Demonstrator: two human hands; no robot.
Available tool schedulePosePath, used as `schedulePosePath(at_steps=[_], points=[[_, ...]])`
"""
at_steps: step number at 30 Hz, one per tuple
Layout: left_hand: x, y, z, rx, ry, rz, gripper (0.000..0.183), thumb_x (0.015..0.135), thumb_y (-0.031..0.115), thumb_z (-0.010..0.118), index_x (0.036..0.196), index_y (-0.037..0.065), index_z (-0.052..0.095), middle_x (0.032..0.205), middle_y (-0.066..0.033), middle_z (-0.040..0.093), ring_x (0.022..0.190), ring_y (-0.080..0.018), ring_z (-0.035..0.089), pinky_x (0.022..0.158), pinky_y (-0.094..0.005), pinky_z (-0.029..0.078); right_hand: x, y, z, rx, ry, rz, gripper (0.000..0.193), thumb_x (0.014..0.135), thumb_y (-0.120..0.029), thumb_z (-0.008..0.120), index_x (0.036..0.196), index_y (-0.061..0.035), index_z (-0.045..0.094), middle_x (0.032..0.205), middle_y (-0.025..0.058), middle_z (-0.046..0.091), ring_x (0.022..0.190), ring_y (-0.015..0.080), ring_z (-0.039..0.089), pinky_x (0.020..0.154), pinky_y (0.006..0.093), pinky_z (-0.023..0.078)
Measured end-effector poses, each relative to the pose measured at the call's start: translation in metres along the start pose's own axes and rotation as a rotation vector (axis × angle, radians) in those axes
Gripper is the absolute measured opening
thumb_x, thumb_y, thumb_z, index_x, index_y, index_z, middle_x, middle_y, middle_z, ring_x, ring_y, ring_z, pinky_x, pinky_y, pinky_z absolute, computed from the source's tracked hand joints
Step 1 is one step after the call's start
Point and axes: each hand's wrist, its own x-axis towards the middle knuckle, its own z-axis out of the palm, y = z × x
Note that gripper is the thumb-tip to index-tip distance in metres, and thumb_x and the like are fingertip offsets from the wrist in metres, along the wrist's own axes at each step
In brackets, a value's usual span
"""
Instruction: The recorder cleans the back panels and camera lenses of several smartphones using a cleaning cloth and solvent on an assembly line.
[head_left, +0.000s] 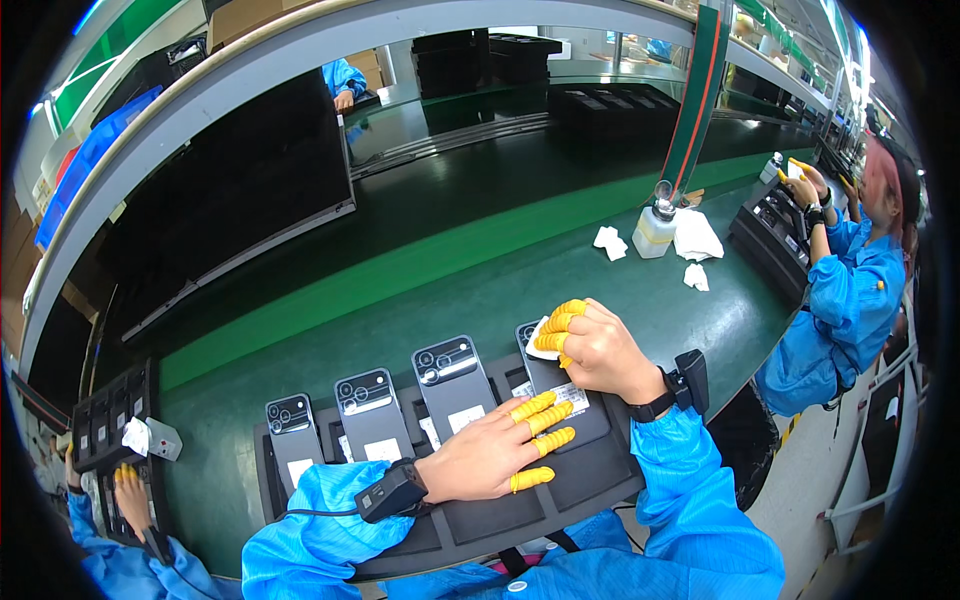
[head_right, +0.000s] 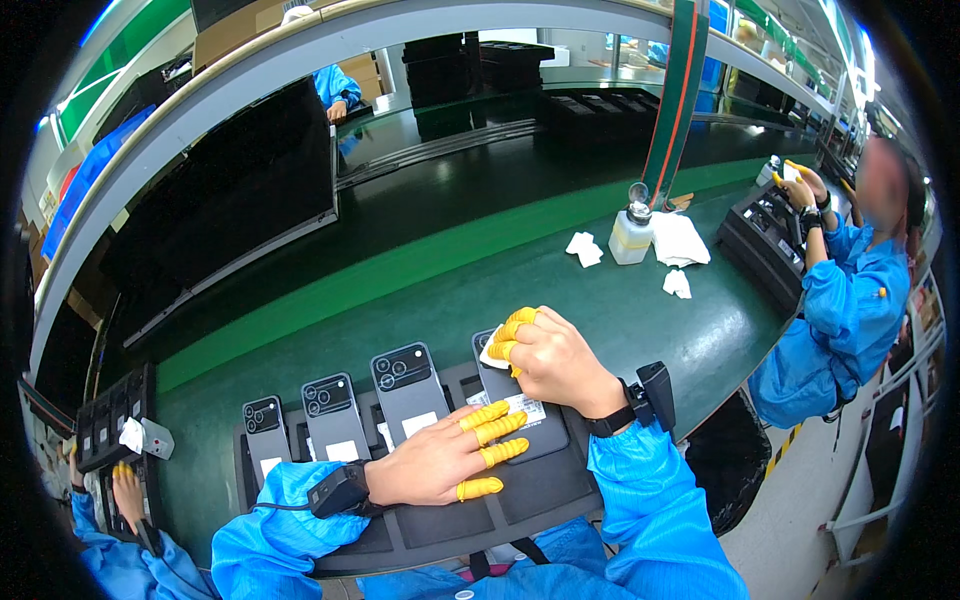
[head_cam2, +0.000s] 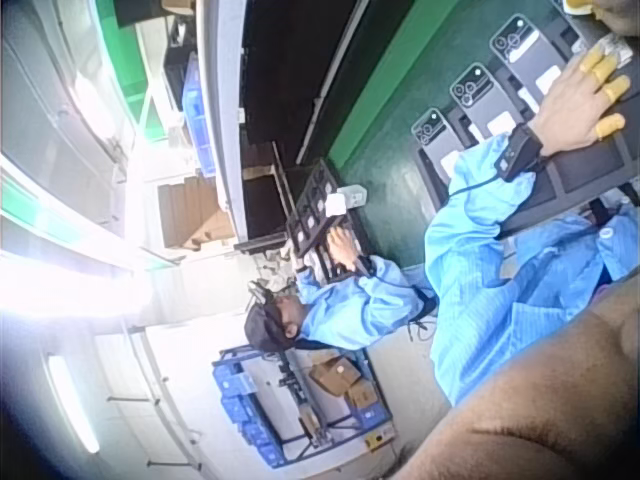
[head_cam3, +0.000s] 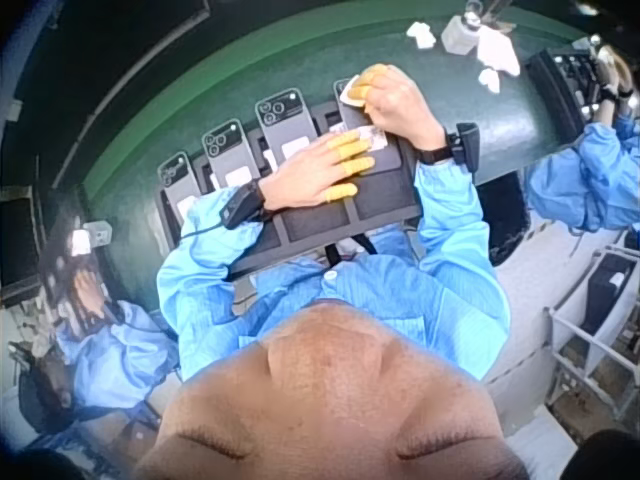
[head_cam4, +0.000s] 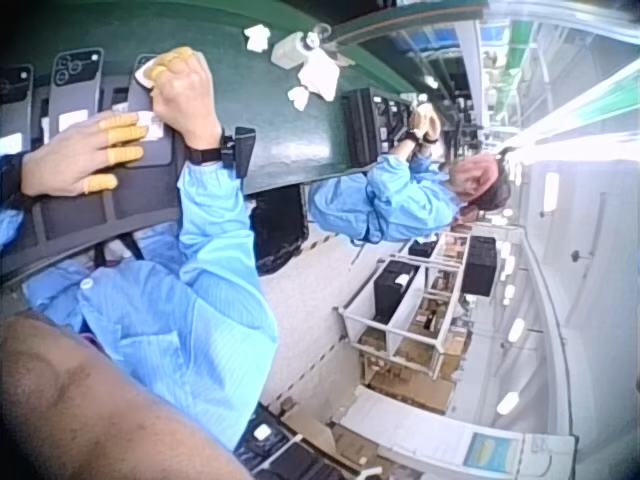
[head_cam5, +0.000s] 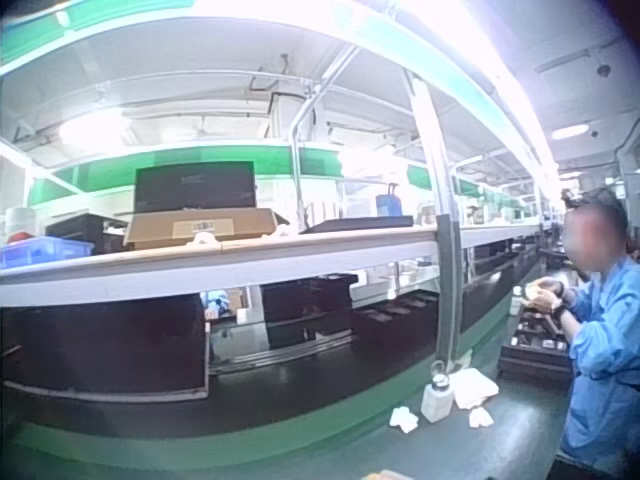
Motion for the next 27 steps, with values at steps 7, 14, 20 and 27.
schedulePosePath(at_steps=[7,14,20,27], points=[[-0.0005,-0.0002,0.0007,0.004,-0.008,-0.003,0.056,0.101,0.043,0.05,0.145,0.009,0.047,0.151,-0.0212,0.042,0.145,-0.0367,0.034,0.121,-0.0506,0.024,0.0001,-0.0009,-0.0039,-0.01,-0.033,0.008,0.013,0.06,0.0,0.071,0.073,-0.0011,0.069,0.079,0.009,0.064,0.083,0.0278,0.062,0.085,0.0386,0.052],[-0.0008,-0.0007,0.0012,0.005,-0.011,-0.002,0.056,0.101,0.043,0.05,0.145,0.009,0.047,0.151,-0.0208,0.042,0.145,-0.0363,0.034,0.121,-0.0508,0.024,0.002,-0.0014,-0.0037,-0.008,-0.012,-0.007,0.012,0.061,0.0,0.07,0.073,-0.0011,0.069,0.079,0.0093,0.064,0.082,0.0275,0.062,0.083,0.0388,0.052],[-0.0002,-0.0001,0.0001,0.007,-0.002,0.005,0.056,0.102,0.044,0.05,0.145,0.009,0.047,0.151,-0.0209,0.042,0.145,-0.0362,0.034,0.121,-0.0508,0.024,0.0001,0.0,-0.0012,-0.001,-0.009,0.007,0.011,0.062,0.0,0.07,0.073,-0.0012,0.069,0.078,0.009,0.064,0.082,0.0276,0.062,0.083,0.0387,0.052],[-0.0009,0.0,0.0001,0.013,-0.007,0.003,0.056,0.102,0.044,0.049,0.146,0.009,0.047,0.151,-0.021,0.041,0.145,-0.0367,0.034,0.121,-0.0507,0.024,-0.0021,0.0005,-0.0021,-0.012,-0.075,0.036,0.031,0.058,0.001,0.07,0.088,-0.0026,0.076,0.087,0.0084,0.07,0.09,0.0265,0.067,0.084,0.0392,0.053]])
